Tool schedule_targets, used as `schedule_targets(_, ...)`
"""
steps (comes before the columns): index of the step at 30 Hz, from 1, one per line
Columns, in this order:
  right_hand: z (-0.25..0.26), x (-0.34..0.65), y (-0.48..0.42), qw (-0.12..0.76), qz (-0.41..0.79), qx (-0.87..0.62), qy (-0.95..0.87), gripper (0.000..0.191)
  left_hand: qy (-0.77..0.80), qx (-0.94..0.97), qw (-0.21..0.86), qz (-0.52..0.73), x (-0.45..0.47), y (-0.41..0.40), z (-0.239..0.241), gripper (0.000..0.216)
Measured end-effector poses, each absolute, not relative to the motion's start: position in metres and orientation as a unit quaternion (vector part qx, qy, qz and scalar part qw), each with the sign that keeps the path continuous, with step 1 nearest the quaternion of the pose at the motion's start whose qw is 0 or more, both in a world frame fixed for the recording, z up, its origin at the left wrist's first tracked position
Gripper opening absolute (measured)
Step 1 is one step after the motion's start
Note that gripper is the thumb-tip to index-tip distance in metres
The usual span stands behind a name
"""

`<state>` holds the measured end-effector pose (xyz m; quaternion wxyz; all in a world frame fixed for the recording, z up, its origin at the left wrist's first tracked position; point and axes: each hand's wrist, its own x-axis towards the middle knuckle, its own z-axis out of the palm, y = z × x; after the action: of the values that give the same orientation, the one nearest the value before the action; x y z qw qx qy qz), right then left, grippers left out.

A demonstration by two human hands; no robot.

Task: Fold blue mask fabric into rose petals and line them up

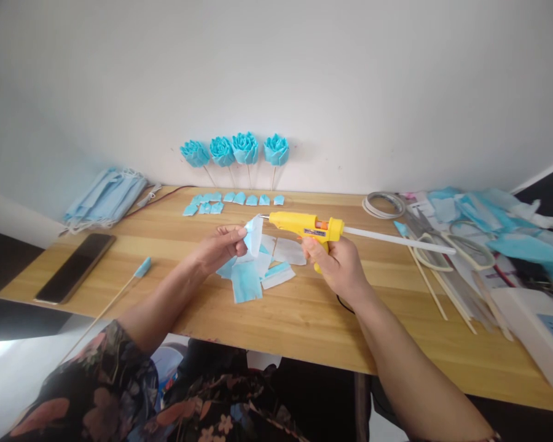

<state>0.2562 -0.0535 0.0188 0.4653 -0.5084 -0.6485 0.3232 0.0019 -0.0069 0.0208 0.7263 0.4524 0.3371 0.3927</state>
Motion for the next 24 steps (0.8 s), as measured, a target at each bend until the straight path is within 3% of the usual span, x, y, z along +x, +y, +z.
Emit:
schedule_targets(8,0.0227,0.2591,-0.0550,0.436,0.269,-0.541,-0.667,0.044,0.327,0.438,0.719,0.429,-0.0001,-0.0043,0.0166,0.043)
schedule_targets(13,0.0258,0.2602,-0.0553,0.485,0.370,-0.488,-0.624,0.043,0.312,0.426,0.704,0.474,-0.0012,-0.0028,0.0163,0.046)
schedule_targets(17,0.0228,0.2586,-0.0565,0.456,0.439,-0.446,-0.632,0.045,0.319,0.431,0.691,0.484,-0.0009,-0.0027,0.0166,0.047)
schedule_targets(24,0.0175,0.2573,-0.0546,0.415,0.425,-0.454,-0.664,0.050,0.332,0.423,0.680,0.499,-0.0006,-0.0029,0.0189,0.046)
